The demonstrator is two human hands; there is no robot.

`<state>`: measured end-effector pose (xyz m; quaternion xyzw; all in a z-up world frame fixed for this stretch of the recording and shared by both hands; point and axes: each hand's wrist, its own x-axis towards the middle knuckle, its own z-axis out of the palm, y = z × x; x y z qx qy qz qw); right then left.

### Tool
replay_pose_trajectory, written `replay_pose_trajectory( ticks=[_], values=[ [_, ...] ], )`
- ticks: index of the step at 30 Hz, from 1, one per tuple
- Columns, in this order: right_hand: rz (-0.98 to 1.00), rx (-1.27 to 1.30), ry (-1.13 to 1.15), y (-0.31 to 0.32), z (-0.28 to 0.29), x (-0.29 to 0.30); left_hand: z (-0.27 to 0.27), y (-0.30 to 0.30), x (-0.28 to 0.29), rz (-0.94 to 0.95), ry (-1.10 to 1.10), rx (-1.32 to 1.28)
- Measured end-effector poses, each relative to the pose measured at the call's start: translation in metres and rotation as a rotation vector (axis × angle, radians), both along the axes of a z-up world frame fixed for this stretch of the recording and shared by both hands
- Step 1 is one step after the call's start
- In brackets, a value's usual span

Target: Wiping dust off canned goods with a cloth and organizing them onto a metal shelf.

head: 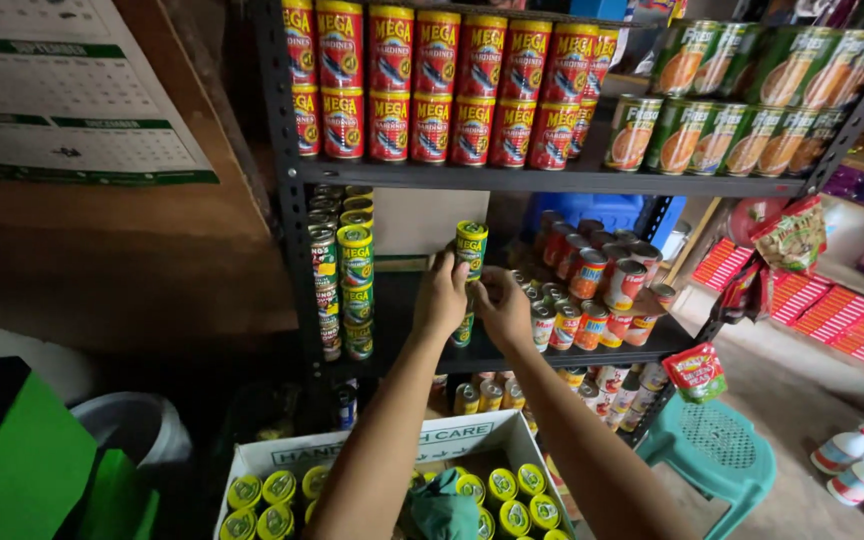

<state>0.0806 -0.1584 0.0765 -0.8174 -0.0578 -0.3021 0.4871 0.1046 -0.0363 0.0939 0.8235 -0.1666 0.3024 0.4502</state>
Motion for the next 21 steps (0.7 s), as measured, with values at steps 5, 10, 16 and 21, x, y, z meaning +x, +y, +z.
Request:
replay_pose_trajectory(
  ticks=[5, 10, 16, 21],
  values=[
    [0.013, -0.230, 0.160, -0.017, -0.066, 0.031, -0.034, 0.015, -0.001, -0.028, 0.225, 0.088],
    [-0.047, -0.204, 0.197, -0.002, -0.094, 0.033, -0.092, 0.055, -0.012, -0.009, 0.401, 0.273],
    [-0.006, -0.286, 0.145, 0.022, -0.082, 0.058, -0.130, 0.053, -0.014, 0.141, 0.065, 0.221],
    [0.013, -0.377, 0.270, 0.033, -0.095, 0.126, -0.151, 0.049, 0.007, 0.359, -0.307, 0.458]
  ],
)
